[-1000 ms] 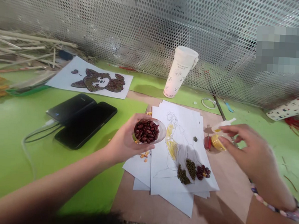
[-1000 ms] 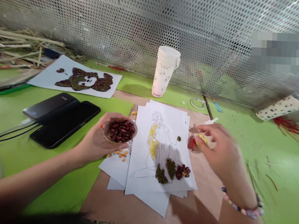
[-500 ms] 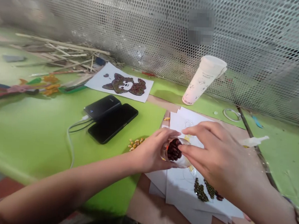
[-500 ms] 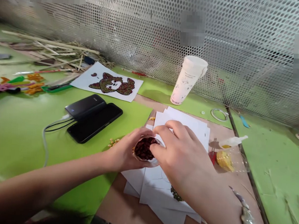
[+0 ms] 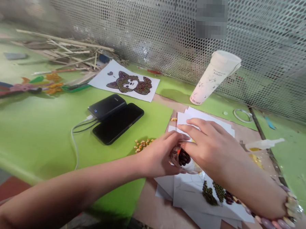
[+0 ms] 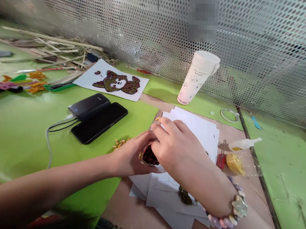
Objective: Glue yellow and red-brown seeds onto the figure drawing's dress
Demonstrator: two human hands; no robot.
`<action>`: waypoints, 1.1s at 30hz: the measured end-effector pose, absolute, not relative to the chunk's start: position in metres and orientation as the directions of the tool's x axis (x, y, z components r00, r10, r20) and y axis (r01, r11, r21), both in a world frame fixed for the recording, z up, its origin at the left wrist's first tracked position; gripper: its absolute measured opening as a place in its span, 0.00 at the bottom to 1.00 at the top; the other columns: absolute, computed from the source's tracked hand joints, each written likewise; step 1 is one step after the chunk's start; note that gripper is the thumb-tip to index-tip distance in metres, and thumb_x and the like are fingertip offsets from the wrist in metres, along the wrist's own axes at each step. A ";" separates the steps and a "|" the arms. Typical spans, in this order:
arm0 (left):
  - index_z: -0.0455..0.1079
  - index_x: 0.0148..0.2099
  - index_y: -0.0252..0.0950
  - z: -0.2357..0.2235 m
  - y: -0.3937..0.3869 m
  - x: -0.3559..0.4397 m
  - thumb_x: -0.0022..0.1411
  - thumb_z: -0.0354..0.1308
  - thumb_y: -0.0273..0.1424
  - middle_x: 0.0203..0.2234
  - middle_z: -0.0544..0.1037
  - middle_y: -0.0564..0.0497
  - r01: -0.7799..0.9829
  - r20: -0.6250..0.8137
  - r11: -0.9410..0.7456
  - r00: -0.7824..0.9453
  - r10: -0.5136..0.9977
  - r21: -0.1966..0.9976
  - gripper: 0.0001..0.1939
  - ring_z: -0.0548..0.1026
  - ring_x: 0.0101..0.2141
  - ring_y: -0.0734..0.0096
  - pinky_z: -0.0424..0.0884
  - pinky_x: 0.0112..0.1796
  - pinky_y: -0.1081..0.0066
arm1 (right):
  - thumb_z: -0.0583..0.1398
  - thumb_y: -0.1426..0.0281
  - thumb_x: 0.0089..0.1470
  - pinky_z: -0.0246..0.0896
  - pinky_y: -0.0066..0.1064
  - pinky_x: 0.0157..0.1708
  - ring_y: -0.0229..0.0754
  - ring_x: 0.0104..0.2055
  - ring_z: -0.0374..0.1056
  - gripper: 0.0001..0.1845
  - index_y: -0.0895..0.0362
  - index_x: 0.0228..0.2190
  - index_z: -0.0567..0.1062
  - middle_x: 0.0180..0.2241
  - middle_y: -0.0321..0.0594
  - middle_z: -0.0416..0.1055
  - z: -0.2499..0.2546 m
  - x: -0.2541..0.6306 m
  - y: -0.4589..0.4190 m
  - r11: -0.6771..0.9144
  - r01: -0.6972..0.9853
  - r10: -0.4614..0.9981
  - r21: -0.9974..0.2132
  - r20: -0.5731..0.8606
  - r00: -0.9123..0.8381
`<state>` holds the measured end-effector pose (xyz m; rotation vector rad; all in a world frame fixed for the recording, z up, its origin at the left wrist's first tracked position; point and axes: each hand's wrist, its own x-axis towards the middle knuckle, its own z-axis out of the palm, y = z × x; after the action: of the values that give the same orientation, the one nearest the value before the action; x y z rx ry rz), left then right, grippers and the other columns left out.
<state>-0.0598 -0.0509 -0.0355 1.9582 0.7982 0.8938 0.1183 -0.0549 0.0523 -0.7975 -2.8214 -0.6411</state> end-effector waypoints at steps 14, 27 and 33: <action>0.62 0.56 0.37 -0.033 -0.049 -0.061 0.48 0.72 0.35 0.52 0.73 0.40 0.171 0.264 -0.423 0.563 0.783 0.890 0.35 0.74 0.52 0.50 0.73 0.52 0.52 | 0.59 0.81 0.55 0.70 0.43 0.45 0.54 0.52 0.69 0.11 0.56 0.29 0.79 0.46 0.48 0.77 0.055 0.124 -0.055 0.797 0.536 0.490 0.279 0.220 -0.843; 0.64 0.53 0.39 -0.036 -0.045 -0.057 0.50 0.70 0.24 0.51 0.77 0.47 -0.177 0.164 -0.100 0.395 0.904 0.979 0.29 0.78 0.50 0.65 0.79 0.49 0.66 | 0.62 0.68 0.56 0.63 0.30 0.21 0.39 0.25 0.70 0.03 0.51 0.30 0.76 0.28 0.35 0.76 0.052 0.197 -0.081 0.307 0.790 0.946 -0.530 0.263 -0.190; 0.66 0.52 0.40 -0.039 -0.037 -0.057 0.50 0.70 0.25 0.49 0.79 0.49 -0.085 0.139 -0.119 0.301 0.943 0.989 0.28 0.78 0.51 0.63 0.79 0.51 0.64 | 0.61 0.71 0.59 0.64 0.29 0.25 0.36 0.25 0.70 0.07 0.53 0.30 0.80 0.29 0.36 0.78 0.004 0.204 -0.064 0.344 0.865 0.937 -0.365 0.196 -0.290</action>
<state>-0.0573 -0.0374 -0.0392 1.3857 0.8647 1.0977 0.2037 -0.0644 0.0040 -1.5874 -2.2414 0.2655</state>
